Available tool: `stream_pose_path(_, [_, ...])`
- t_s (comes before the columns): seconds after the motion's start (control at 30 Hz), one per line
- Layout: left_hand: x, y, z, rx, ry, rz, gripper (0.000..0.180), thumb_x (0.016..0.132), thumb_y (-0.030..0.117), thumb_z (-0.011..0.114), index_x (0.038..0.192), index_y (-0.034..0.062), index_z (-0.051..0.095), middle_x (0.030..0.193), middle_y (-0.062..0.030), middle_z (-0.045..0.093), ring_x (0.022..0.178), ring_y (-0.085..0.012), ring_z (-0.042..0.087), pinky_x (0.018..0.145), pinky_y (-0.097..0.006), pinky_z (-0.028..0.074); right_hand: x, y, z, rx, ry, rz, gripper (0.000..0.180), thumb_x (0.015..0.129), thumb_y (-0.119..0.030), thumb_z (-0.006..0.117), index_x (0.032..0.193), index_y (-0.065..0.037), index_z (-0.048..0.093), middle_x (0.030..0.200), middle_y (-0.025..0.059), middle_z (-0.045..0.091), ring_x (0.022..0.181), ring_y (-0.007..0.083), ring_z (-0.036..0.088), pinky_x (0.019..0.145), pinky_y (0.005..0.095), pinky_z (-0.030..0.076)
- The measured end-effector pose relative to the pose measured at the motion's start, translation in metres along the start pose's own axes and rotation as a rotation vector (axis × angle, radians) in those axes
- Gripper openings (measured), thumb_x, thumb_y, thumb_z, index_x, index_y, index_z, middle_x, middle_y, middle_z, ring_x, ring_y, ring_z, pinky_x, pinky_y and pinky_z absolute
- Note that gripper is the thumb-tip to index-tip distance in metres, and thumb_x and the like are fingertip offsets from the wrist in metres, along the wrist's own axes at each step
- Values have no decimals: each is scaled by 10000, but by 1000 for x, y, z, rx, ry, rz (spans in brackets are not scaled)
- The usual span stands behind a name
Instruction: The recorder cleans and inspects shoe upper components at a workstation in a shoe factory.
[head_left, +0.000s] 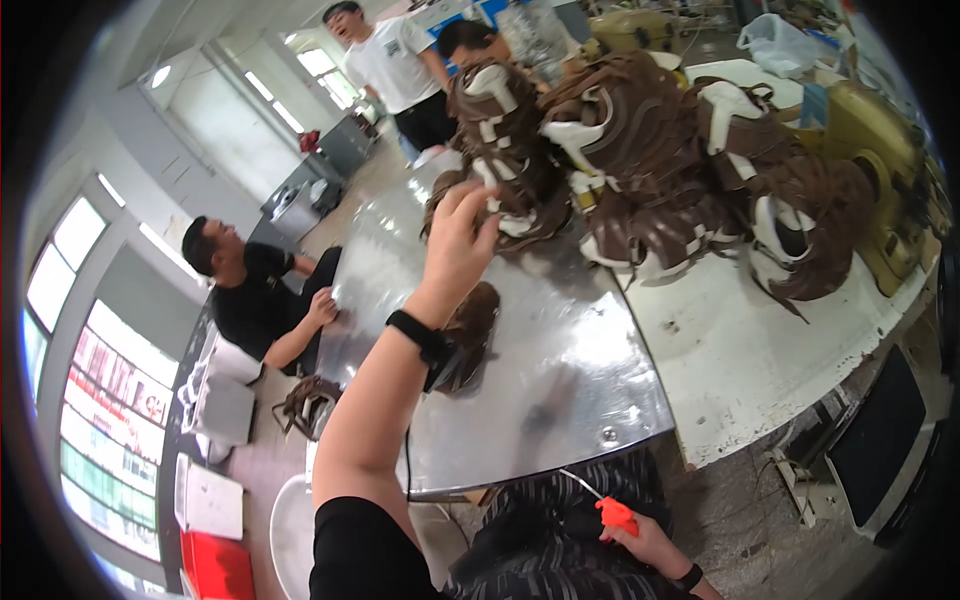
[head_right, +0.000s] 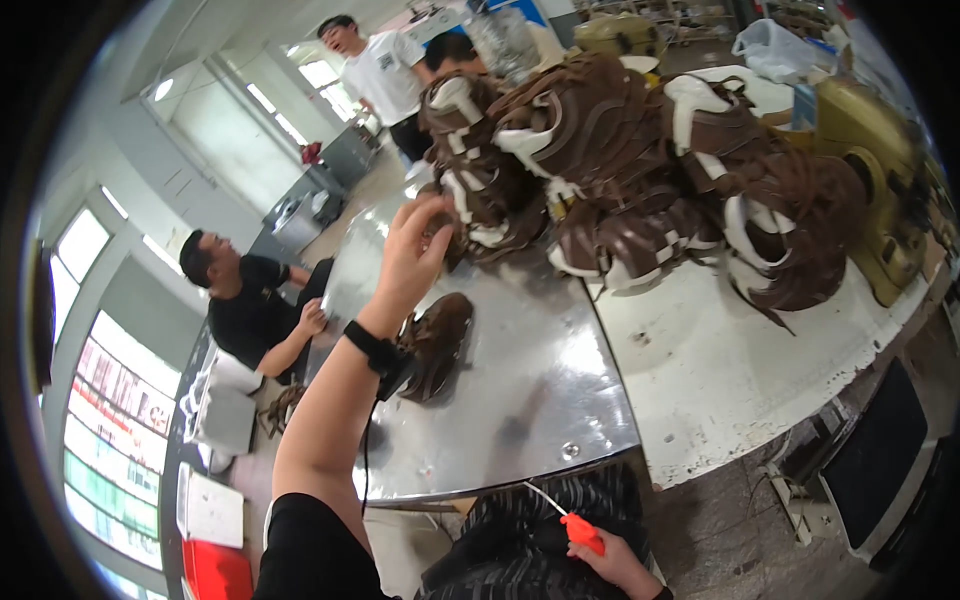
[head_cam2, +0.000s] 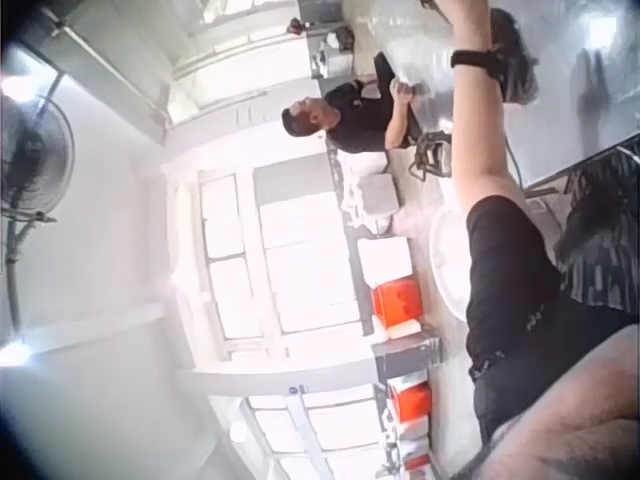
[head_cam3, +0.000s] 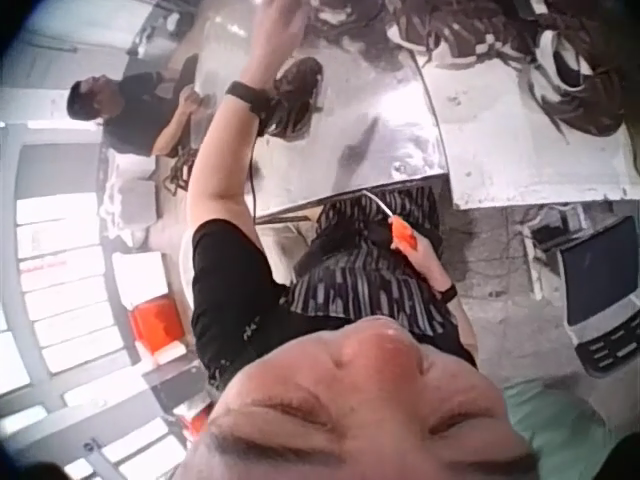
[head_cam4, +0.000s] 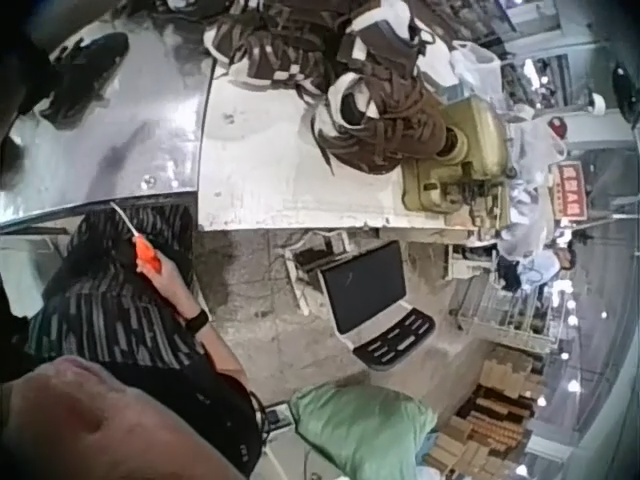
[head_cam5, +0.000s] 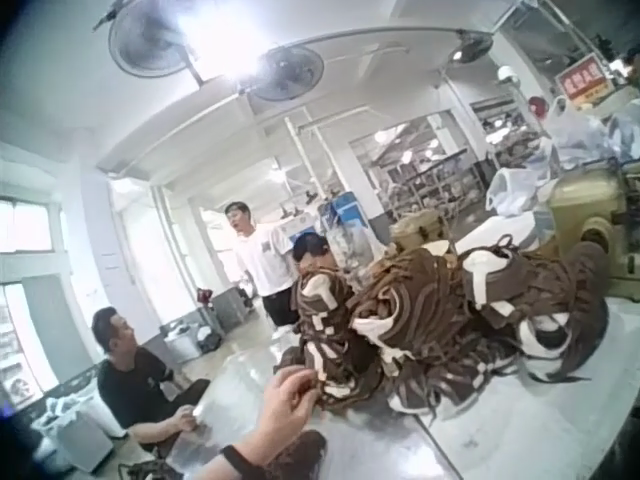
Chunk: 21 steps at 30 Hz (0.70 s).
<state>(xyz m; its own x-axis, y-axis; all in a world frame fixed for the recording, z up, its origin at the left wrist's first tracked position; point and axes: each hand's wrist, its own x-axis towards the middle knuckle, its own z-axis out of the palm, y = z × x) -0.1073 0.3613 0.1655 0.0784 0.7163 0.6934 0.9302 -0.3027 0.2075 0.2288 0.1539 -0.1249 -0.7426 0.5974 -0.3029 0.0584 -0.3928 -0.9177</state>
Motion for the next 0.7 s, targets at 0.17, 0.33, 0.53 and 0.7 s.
stream_pose_path(0.17, [-114,-42,-71,327,-423,-497,268,841,306,607,958,66,633,961,-133,606,880,-338,593,706,-390,473,4,-8,4,83,-27,24,350,882,-215,607,1114,41,556,867,76,671,799,110,625,731,236,485])
stream_pose_path(0.33, [-213,-59,-88,329,-679,-450,448,715,299,736,1051,62,556,990,-116,574,863,-330,595,700,-424,470,4,1,6,123,-46,79,281,914,-221,558,1039,31,552,854,69,645,811,142,625,711,262,500])
stream_pose_path(0.53, [-193,-90,-68,62,-59,-564,367,706,186,752,995,36,582,768,-93,520,647,-228,523,604,-340,438,6,13,7,76,-69,-58,241,931,-192,520,1046,16,565,877,62,634,773,121,600,666,238,482])
stream_pose_path(0.7, [-107,-126,-50,29,308,-588,339,709,144,744,976,16,581,636,-59,434,567,-167,402,540,-315,375,12,9,2,169,-47,51,231,945,-206,493,977,5,584,842,64,632,746,135,604,645,243,483])
